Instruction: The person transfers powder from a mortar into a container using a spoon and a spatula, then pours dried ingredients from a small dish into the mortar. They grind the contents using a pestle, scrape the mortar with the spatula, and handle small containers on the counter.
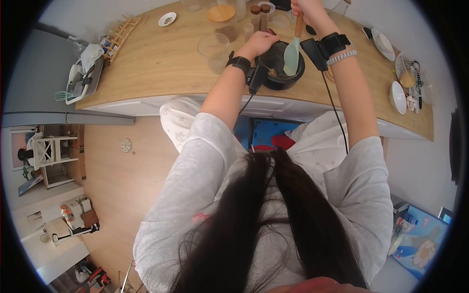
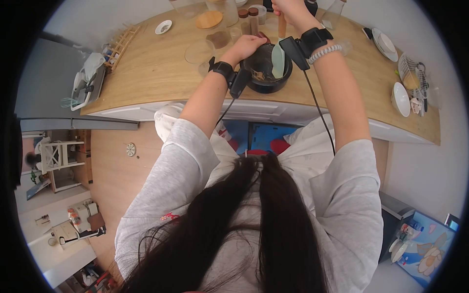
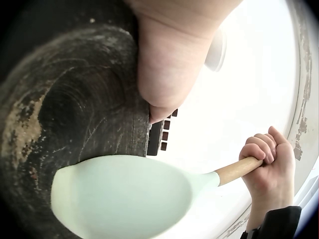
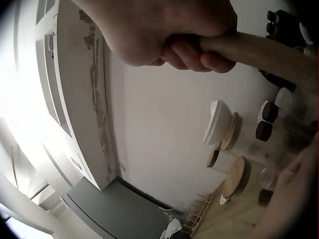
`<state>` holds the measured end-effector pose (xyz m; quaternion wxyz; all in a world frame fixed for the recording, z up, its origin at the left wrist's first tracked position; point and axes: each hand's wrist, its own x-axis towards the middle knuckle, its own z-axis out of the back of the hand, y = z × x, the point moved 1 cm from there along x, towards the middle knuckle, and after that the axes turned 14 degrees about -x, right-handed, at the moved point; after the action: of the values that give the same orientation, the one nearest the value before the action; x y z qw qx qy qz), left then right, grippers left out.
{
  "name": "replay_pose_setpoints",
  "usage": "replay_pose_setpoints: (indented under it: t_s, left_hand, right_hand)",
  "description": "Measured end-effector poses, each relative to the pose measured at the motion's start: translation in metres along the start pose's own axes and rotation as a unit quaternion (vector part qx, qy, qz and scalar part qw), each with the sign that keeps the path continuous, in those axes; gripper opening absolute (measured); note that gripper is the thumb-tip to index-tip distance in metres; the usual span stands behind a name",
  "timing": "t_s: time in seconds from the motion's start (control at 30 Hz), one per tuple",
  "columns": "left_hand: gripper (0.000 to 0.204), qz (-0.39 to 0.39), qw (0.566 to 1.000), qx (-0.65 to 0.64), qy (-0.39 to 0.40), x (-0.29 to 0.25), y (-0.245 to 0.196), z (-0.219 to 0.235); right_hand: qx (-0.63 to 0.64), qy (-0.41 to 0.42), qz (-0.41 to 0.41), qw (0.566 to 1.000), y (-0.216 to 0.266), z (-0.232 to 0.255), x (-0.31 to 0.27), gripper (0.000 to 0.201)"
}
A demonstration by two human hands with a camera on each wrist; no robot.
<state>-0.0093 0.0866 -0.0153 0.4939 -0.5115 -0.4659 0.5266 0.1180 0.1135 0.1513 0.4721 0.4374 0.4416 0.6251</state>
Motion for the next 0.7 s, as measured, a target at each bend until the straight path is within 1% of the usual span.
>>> replay_pose_setpoints:
  t_s: [0.03, 0.1, 0.13, 0.2, 0.23, 0.3, 0.33, 0.4, 0.43, 0.5, 0.57, 0.63, 0.7]
  left_hand:
    - [0.035, -0.003, 1.000, 0.001, 0.000, 0.000, -0.001, -0.001]
    - [0.035, -0.004, 1.000, 0.000, 0.000, -0.002, -0.001, -0.002]
    - [0.035, -0.006, 1.000, -0.001, -0.003, -0.001, -0.001, -0.001]
    - [0.035, -0.008, 1.000, 0.008, -0.002, 0.001, 0.000, -0.001]
    - [0.036, -0.009, 1.000, 0.017, -0.002, 0.001, 0.000, -0.001]
    - [0.036, -0.009, 1.000, 0.016, 0.001, 0.001, 0.001, -0.001]
    - [0.037, -0.008, 1.000, 0.014, 0.002, 0.001, 0.000, -0.001]
    - [0.038, -0.008, 1.000, 0.026, 0.003, 0.001, -0.002, 0.000]
    - [0.038, -0.006, 0.999, 0.036, 0.001, 0.001, -0.002, 0.000]
    - [0.038, -0.007, 0.999, 0.037, 0.000, 0.000, -0.003, 0.000]
    - [0.038, -0.008, 0.999, 0.037, -0.001, -0.001, -0.004, -0.001]
    - [0.037, 0.010, 1.000, 0.016, 0.006, -0.001, -0.004, -0.001]
    - [0.037, 0.007, 1.000, 0.018, 0.007, -0.002, -0.004, -0.002]
  right_hand:
    - [0.000, -0.001, -0.001, 1.000, -0.004, 0.002, 0.002, 0.033]
    - [0.037, 0.006, -0.034, 0.999, -0.012, 0.006, 0.005, 0.032]
    - [0.037, 0.004, -0.033, 0.999, -0.016, 0.009, 0.006, 0.032]
    - [0.107, 0.001, -0.036, 0.994, -0.023, 0.012, 0.006, 0.031]
    - [0.108, 0.000, -0.035, 0.994, -0.029, 0.014, 0.008, 0.031]
    - [0.163, -0.031, -0.057, 0.985, -0.042, 0.020, 0.014, 0.030]
    - [0.162, -0.032, -0.056, 0.985, -0.045, 0.024, 0.013, 0.030]
    - [0.158, -0.092, -0.114, 0.977, -0.054, 0.032, 0.013, 0.030]
    - [0.158, -0.093, -0.114, 0.977, -0.059, 0.035, 0.012, 0.030]
    - [0.183, -0.146, -0.109, 0.966, -0.069, 0.044, 0.011, 0.031]
    - [0.184, -0.137, -0.104, 0.968, -0.069, 0.053, 0.003, 0.032]
    - [0.184, -0.128, -0.099, 0.969, -0.070, 0.062, -0.004, 0.033]
    - [0.201, -0.156, -0.113, 0.960, -0.072, 0.066, -0.006, 0.031]
